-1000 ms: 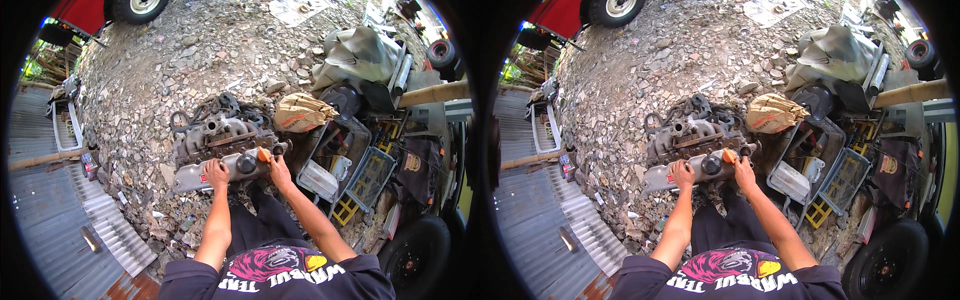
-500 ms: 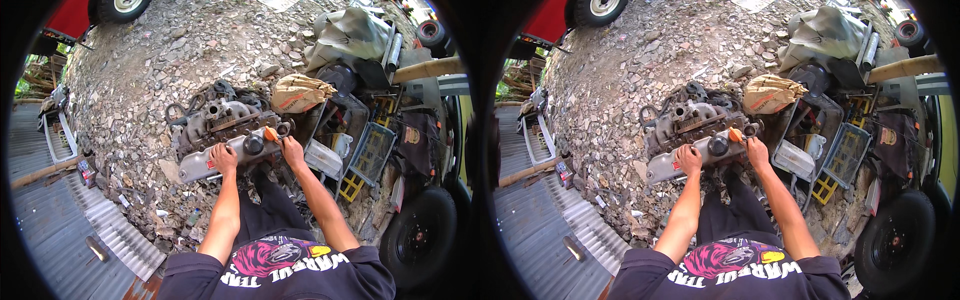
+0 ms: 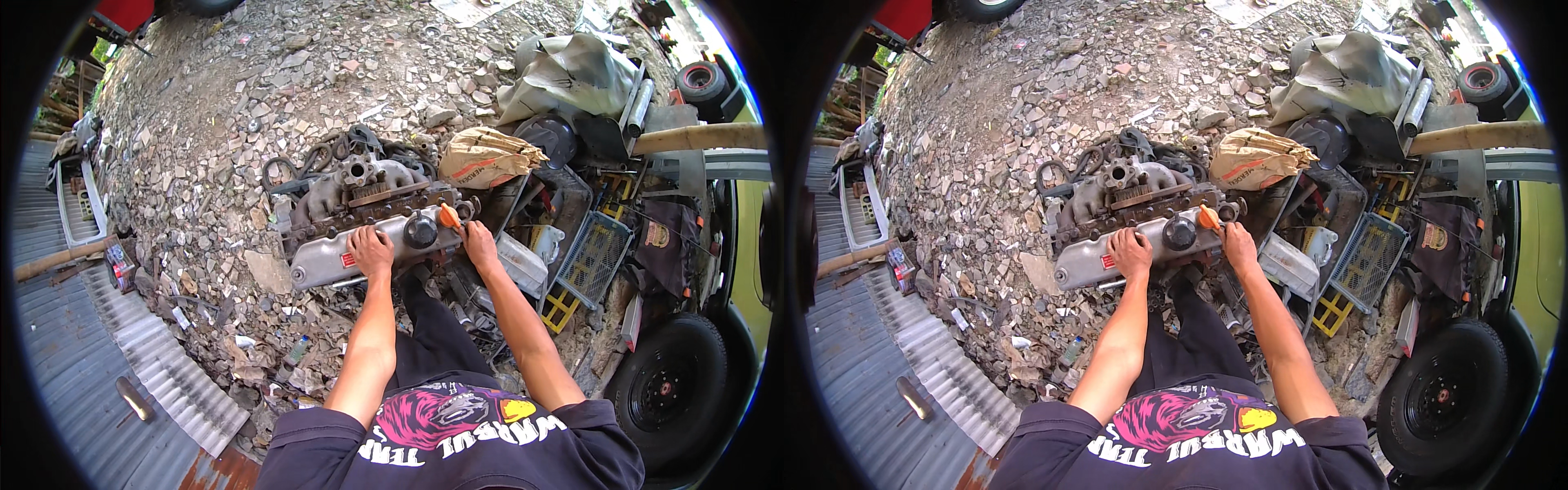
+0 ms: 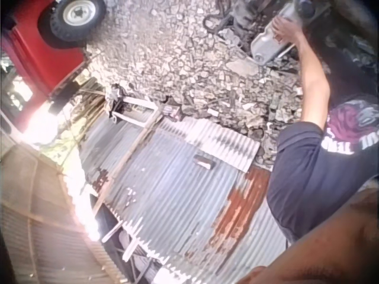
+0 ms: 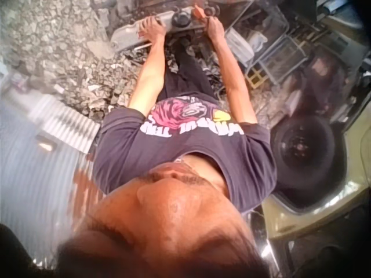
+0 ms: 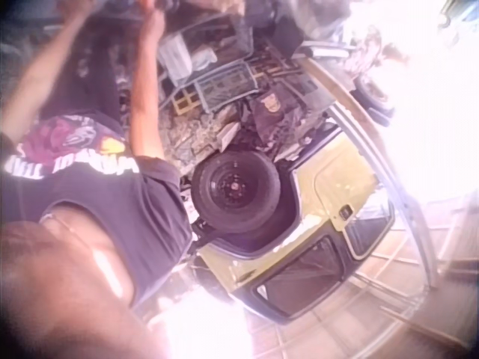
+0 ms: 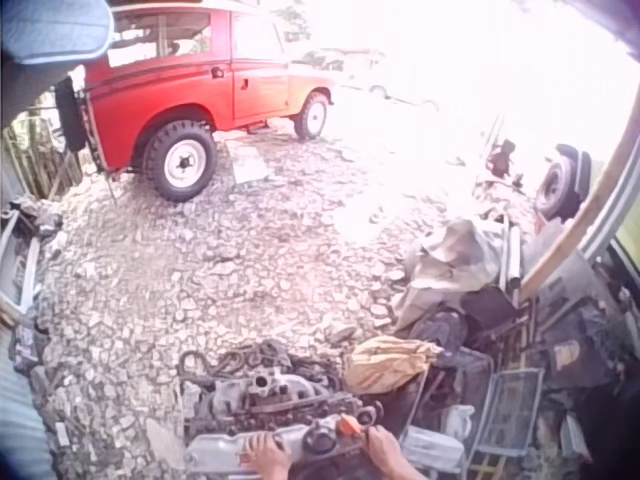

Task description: The person cleans a valve cover with liquid from a bottle and a brush tool, wipes the part with a cloth, and then places it onto an engine block and fits it into place by hand.

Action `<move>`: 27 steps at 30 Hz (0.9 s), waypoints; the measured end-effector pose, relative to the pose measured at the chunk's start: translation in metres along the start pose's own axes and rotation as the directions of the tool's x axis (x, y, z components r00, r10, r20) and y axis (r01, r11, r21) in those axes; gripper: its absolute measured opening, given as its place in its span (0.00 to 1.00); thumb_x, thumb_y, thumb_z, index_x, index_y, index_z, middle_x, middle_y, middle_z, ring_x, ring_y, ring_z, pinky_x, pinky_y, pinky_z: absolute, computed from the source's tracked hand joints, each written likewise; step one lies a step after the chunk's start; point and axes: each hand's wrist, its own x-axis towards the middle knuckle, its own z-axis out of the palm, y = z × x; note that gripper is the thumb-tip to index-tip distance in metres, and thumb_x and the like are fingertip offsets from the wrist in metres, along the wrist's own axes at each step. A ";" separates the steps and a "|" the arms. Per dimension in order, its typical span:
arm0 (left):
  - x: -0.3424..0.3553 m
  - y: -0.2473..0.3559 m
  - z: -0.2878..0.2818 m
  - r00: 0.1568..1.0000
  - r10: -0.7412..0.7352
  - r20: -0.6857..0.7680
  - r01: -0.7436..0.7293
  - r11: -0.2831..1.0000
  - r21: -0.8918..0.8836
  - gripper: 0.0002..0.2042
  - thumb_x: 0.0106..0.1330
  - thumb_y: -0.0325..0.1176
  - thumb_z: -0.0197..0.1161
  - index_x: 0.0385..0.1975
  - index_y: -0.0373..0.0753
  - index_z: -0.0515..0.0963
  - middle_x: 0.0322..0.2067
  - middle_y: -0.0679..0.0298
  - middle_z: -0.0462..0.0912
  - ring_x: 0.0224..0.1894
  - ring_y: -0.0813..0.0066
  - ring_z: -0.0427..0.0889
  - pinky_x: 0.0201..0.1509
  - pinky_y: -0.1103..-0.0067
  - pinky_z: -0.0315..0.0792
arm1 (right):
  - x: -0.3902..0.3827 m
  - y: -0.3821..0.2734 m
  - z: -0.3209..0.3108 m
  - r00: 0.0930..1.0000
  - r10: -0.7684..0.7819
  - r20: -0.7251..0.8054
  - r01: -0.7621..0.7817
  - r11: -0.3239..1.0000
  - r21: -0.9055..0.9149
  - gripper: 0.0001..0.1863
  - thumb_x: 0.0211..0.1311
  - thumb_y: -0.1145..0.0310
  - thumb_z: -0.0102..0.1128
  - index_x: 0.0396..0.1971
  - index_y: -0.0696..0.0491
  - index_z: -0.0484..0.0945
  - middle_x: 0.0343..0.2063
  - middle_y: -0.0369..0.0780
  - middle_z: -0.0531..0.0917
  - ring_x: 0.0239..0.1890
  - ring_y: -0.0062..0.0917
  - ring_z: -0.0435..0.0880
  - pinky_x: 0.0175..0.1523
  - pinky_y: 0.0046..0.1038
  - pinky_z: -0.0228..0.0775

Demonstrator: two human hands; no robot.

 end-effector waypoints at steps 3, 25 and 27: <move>0.000 -0.003 -0.001 0.999 -0.028 0.027 0.028 1.000 -0.004 0.07 0.58 0.34 0.58 0.33 0.40 0.78 0.39 0.61 0.81 0.51 0.63 0.75 0.66 0.64 0.60 | -0.007 -0.011 -0.004 0.991 -0.084 -0.102 0.095 0.991 0.099 0.12 0.63 0.71 0.59 0.43 0.58 0.76 0.34 0.50 0.78 0.39 0.48 0.80 0.44 0.41 0.73; 0.000 0.001 0.004 0.998 -0.035 0.044 0.033 0.999 0.039 0.08 0.58 0.34 0.57 0.34 0.42 0.78 0.40 0.62 0.81 0.52 0.65 0.76 0.65 0.64 0.60 | -0.005 0.002 -0.006 0.982 -0.145 -0.124 0.153 0.986 0.061 0.10 0.61 0.66 0.61 0.35 0.56 0.74 0.31 0.46 0.81 0.33 0.43 0.79 0.38 0.41 0.68; 0.000 0.002 0.003 0.998 -0.032 0.044 0.031 0.999 0.044 0.07 0.58 0.34 0.57 0.34 0.42 0.78 0.40 0.62 0.81 0.52 0.65 0.75 0.65 0.64 0.60 | -0.004 0.007 -0.004 0.990 -0.105 -0.091 0.107 0.994 0.021 0.09 0.60 0.68 0.62 0.35 0.56 0.75 0.31 0.46 0.80 0.33 0.43 0.79 0.38 0.41 0.68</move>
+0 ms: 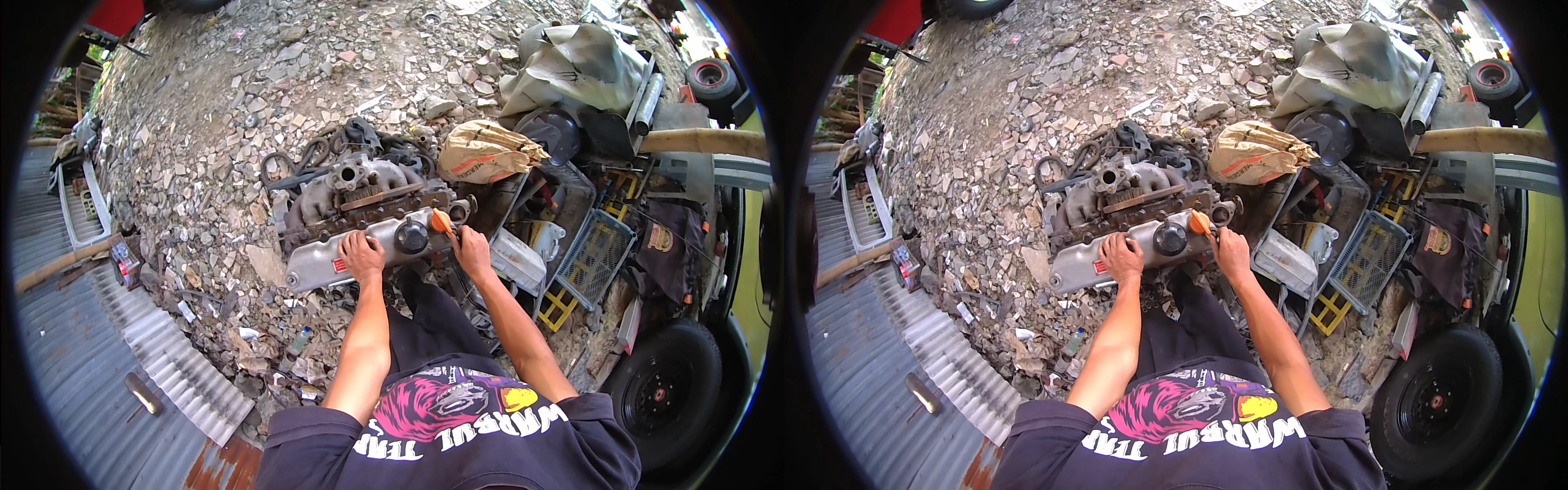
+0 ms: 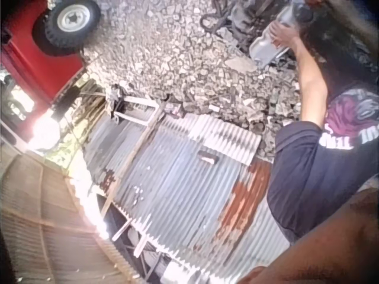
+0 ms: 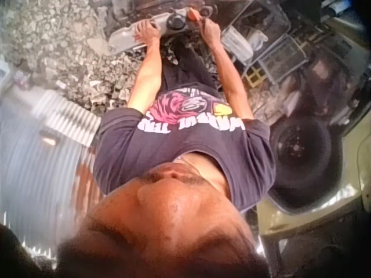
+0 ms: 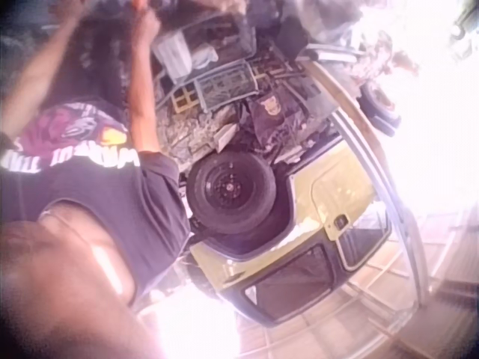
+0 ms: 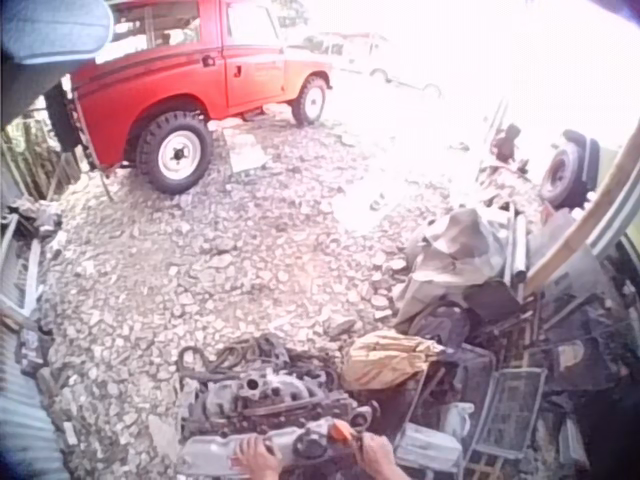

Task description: The person cleans a valve cover with liquid from a bottle and a brush tool, wipes the part with a cloth, and then places it onto an engine block and fits it into place by hand.

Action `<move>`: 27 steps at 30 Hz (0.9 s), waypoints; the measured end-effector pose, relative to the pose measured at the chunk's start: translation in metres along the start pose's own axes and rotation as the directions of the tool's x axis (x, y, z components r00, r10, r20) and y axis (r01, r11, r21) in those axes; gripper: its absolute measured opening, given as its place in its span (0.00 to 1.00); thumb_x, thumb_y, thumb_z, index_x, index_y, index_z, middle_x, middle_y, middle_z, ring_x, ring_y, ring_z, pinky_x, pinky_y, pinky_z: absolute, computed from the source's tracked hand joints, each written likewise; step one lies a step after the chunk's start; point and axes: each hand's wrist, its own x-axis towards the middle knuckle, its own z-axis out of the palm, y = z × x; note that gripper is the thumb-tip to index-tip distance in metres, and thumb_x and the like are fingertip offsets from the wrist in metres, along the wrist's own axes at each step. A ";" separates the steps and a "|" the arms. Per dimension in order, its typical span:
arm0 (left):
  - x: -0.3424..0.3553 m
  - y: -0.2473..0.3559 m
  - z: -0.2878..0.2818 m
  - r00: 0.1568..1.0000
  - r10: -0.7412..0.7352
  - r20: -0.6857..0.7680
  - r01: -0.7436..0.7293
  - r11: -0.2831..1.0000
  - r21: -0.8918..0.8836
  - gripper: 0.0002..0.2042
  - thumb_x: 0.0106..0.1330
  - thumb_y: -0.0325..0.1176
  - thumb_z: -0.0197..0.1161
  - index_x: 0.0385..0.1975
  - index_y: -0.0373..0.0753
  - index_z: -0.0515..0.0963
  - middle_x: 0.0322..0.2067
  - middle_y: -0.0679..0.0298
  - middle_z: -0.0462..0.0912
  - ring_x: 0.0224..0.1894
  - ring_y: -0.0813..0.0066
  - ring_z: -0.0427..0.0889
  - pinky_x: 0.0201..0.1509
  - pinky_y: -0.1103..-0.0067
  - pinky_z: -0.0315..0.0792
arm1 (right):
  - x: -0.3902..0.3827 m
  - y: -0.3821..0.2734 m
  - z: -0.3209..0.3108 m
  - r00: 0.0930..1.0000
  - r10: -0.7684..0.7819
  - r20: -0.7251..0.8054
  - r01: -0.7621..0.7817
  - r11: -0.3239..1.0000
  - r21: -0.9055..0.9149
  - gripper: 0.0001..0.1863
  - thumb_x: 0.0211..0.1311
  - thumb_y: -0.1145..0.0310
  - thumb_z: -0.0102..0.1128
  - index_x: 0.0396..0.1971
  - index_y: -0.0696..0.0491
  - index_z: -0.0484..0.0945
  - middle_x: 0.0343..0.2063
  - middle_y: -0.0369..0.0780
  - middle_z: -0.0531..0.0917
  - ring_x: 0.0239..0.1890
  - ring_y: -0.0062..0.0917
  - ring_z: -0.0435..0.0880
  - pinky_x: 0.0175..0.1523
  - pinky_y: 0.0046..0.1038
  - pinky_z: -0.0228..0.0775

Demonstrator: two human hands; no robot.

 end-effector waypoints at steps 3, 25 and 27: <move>0.000 -0.004 0.001 1.000 0.002 -0.016 -0.002 1.000 0.007 0.07 0.57 0.33 0.57 0.33 0.42 0.79 0.40 0.62 0.81 0.52 0.64 0.75 0.65 0.65 0.60 | 0.005 -0.005 -0.004 1.000 -0.031 0.003 0.031 0.999 0.009 0.10 0.59 0.68 0.62 0.36 0.56 0.75 0.30 0.45 0.80 0.33 0.42 0.79 0.38 0.39 0.68; 0.000 -0.002 0.001 0.999 -0.032 -0.002 0.032 0.999 -0.033 0.09 0.57 0.33 0.58 0.34 0.39 0.80 0.41 0.61 0.82 0.52 0.64 0.76 0.66 0.64 0.61 | 0.019 0.015 -0.012 0.930 -0.344 0.128 0.360 0.922 -0.141 0.12 0.65 0.60 0.57 0.32 0.53 0.71 0.27 0.41 0.79 0.32 0.33 0.81 0.39 0.33 0.67; 0.000 -0.001 -0.001 0.999 -0.031 -0.009 0.031 0.999 -0.037 0.09 0.57 0.33 0.58 0.34 0.39 0.80 0.41 0.62 0.82 0.53 0.64 0.76 0.66 0.64 0.61 | 0.025 0.020 -0.012 0.921 -0.297 0.253 0.353 0.910 -0.217 0.13 0.66 0.57 0.56 0.33 0.53 0.72 0.27 0.41 0.80 0.31 0.33 0.81 0.39 0.34 0.67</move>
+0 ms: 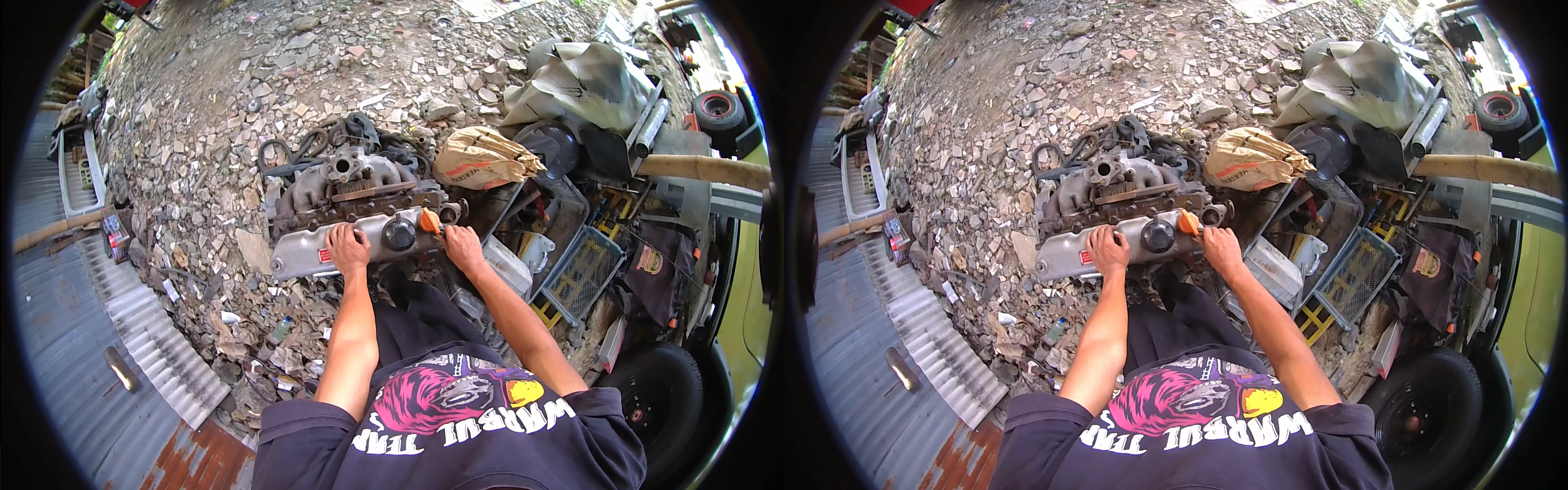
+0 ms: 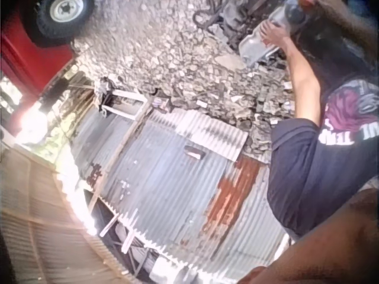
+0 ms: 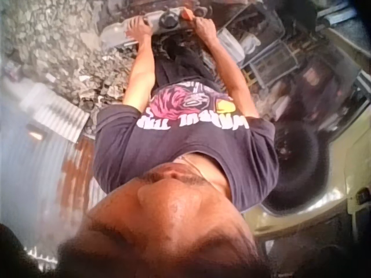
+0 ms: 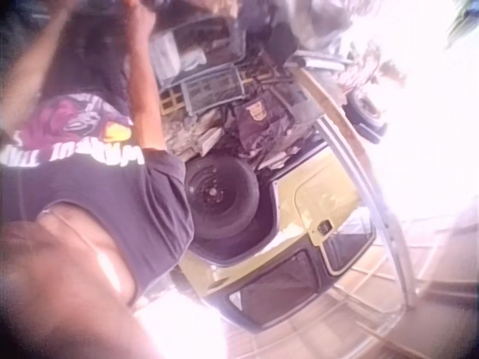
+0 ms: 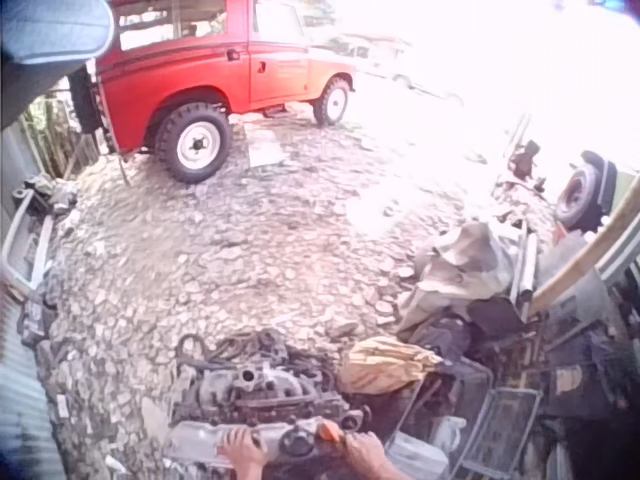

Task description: The person cleans a valve cover with liquid from a bottle and a brush tool, wipes the part with a cloth, and then places it onto an engine block and fits it into place by hand.

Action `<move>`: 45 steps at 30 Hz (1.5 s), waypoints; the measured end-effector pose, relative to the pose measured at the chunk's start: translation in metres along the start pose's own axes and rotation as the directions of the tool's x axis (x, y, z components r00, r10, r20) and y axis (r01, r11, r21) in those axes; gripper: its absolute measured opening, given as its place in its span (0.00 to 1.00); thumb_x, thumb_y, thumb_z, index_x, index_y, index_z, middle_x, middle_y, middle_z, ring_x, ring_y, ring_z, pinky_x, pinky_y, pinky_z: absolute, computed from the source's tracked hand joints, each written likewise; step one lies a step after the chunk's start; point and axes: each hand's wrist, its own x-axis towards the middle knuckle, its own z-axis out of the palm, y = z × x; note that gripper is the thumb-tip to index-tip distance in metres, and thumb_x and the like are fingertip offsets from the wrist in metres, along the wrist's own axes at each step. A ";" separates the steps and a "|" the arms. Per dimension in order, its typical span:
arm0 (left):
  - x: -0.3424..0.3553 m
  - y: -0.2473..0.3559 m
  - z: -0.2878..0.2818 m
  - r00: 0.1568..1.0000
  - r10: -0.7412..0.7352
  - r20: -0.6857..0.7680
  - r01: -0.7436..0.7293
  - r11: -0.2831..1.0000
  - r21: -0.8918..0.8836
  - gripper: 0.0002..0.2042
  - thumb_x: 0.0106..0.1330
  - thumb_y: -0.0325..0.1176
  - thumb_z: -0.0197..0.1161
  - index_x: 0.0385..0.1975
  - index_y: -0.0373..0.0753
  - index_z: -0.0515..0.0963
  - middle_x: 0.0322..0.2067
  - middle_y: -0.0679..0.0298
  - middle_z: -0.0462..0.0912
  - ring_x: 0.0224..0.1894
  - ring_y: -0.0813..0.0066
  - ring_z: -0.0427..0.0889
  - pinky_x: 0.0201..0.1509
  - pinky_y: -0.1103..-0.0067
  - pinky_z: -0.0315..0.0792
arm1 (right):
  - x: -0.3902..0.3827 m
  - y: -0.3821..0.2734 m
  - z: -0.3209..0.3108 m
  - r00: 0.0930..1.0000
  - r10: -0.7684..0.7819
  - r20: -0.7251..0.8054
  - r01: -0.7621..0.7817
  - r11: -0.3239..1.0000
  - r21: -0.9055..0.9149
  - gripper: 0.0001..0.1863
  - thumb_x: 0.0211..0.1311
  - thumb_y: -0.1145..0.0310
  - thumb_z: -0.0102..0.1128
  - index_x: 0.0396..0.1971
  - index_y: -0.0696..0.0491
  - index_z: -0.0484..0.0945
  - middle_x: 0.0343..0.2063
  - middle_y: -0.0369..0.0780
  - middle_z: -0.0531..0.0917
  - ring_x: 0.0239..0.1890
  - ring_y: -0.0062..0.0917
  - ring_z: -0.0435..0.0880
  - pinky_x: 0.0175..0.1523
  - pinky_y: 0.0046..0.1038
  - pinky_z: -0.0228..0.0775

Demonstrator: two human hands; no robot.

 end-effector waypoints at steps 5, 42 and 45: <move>0.000 0.000 -0.001 0.999 0.007 -0.032 -0.007 1.000 -0.011 0.08 0.56 0.33 0.59 0.33 0.39 0.80 0.40 0.63 0.83 0.52 0.65 0.76 0.66 0.64 0.61 | 0.001 -0.001 -0.005 0.998 -0.040 0.040 0.043 0.996 -0.073 0.15 0.66 0.54 0.55 0.34 0.52 0.73 0.26 0.40 0.81 0.30 0.33 0.82 0.38 0.35 0.68; 0.000 0.000 0.003 0.998 0.018 -0.068 -0.021 0.999 -0.045 0.09 0.55 0.33 0.60 0.32 0.38 0.80 0.40 0.63 0.83 0.52 0.64 0.77 0.66 0.64 0.62 | 0.012 0.002 -0.005 0.993 -0.044 0.113 0.057 0.991 -0.121 0.20 0.69 0.49 0.50 0.29 0.50 0.77 0.20 0.41 0.82 0.25 0.35 0.83 0.35 0.37 0.68; 0.000 -0.003 0.000 0.998 0.015 -0.061 -0.017 0.999 -0.031 0.08 0.55 0.33 0.60 0.32 0.38 0.80 0.40 0.63 0.83 0.52 0.64 0.77 0.66 0.64 0.62 | 0.017 -0.006 -0.011 0.957 0.054 0.284 -0.014 0.990 -0.142 0.20 0.69 0.49 0.50 0.28 0.51 0.76 0.21 0.42 0.83 0.25 0.36 0.84 0.35 0.37 0.69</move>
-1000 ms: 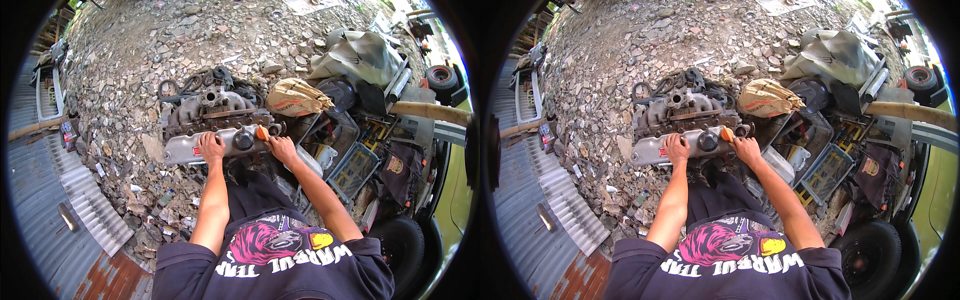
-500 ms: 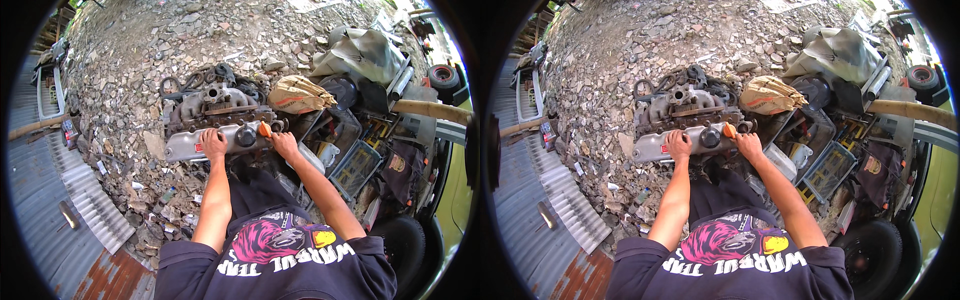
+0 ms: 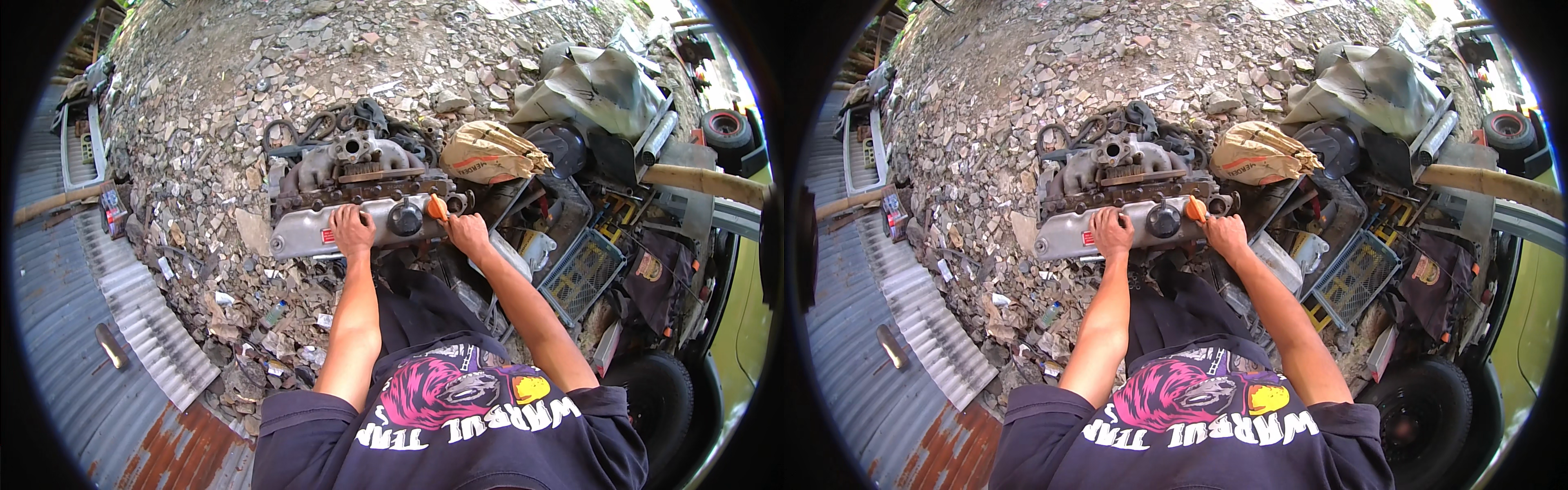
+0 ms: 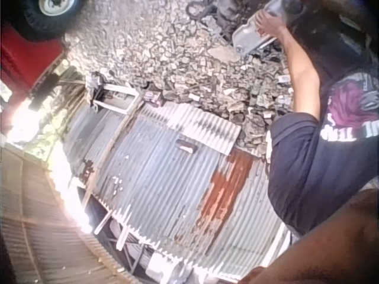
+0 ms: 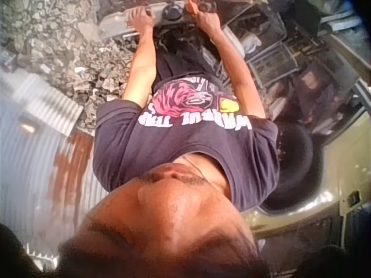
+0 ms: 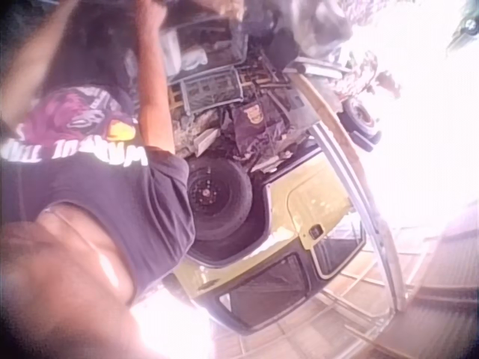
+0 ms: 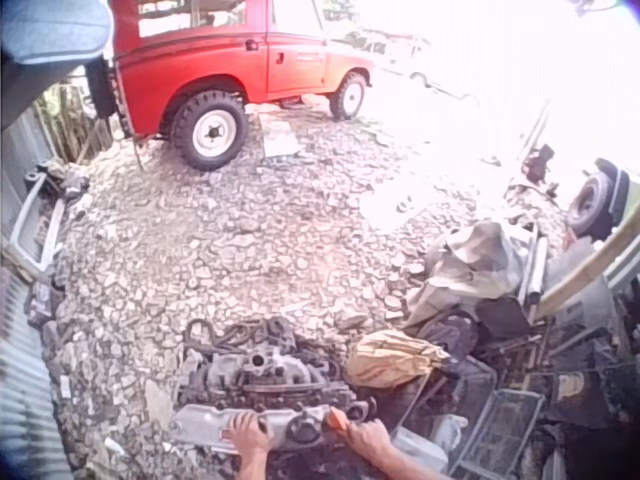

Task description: The person cleans a valve cover with liquid from a bottle and a brush tool, wipes the part with a cloth, and then places it onto an engine block and fits it into place by hand.

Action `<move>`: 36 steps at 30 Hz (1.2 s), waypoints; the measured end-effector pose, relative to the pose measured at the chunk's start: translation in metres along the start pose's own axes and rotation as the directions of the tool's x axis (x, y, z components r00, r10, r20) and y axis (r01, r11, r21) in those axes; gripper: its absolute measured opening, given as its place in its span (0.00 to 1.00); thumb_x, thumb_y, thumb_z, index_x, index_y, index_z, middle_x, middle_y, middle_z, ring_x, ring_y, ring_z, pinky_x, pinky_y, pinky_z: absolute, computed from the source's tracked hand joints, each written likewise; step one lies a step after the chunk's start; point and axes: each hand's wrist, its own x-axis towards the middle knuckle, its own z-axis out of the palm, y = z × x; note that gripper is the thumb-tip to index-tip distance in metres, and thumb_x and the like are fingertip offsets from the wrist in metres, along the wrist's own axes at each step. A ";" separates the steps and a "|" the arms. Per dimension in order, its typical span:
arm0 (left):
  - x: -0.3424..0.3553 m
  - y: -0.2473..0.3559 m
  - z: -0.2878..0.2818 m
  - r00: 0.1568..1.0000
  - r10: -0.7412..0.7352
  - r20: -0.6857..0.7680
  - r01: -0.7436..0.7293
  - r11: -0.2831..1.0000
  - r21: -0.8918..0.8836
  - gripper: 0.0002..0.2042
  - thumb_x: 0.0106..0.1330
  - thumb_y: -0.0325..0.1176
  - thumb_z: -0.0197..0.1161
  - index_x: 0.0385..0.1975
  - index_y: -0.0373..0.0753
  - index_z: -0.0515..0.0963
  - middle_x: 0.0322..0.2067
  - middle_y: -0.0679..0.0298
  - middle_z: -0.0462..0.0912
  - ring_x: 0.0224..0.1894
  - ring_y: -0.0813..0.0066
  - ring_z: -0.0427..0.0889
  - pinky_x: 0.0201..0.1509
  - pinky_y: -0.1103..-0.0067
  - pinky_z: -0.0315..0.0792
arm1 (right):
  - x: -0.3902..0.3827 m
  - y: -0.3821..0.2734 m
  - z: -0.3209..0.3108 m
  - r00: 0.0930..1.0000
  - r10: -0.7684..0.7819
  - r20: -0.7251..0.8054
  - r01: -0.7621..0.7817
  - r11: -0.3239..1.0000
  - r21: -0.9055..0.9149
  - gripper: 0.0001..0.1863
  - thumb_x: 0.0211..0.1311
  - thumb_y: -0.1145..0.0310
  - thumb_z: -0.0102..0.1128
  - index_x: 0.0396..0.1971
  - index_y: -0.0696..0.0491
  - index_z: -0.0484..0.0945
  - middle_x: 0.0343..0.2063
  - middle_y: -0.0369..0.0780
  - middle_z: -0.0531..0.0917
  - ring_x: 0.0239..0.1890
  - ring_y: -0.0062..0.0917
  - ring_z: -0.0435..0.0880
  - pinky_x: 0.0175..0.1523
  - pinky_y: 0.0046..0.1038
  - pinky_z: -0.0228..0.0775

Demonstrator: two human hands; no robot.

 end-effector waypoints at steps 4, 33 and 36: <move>0.000 0.001 0.000 1.000 0.003 -0.002 -0.003 1.000 0.007 0.08 0.55 0.33 0.60 0.32 0.38 0.80 0.40 0.63 0.83 0.51 0.64 0.77 0.66 0.64 0.62 | -0.002 0.001 0.000 0.985 -0.052 -0.163 0.053 0.999 0.002 0.20 0.69 0.49 0.49 0.29 0.51 0.74 0.22 0.43 0.83 0.26 0.36 0.84 0.34 0.38 0.69; 0.000 0.002 0.000 1.000 0.002 -0.007 -0.002 1.000 0.031 0.06 0.57 0.33 0.60 0.32 0.40 0.80 0.39 0.65 0.83 0.52 0.67 0.77 0.65 0.65 0.62 | -0.003 0.004 0.013 0.991 -0.030 -0.131 0.031 1.000 0.002 0.16 0.70 0.55 0.49 0.28 0.51 0.74 0.13 0.40 0.79 0.19 0.37 0.81 0.32 0.39 0.68; 0.000 0.002 0.001 1.000 0.005 -0.008 -0.005 1.000 0.031 0.06 0.57 0.33 0.60 0.31 0.40 0.80 0.39 0.65 0.83 0.51 0.67 0.78 0.65 0.65 0.62 | -0.004 0.004 0.014 0.958 -0.088 -0.273 0.098 0.995 0.021 0.16 0.69 0.54 0.49 0.28 0.51 0.74 0.13 0.40 0.79 0.19 0.37 0.81 0.32 0.40 0.69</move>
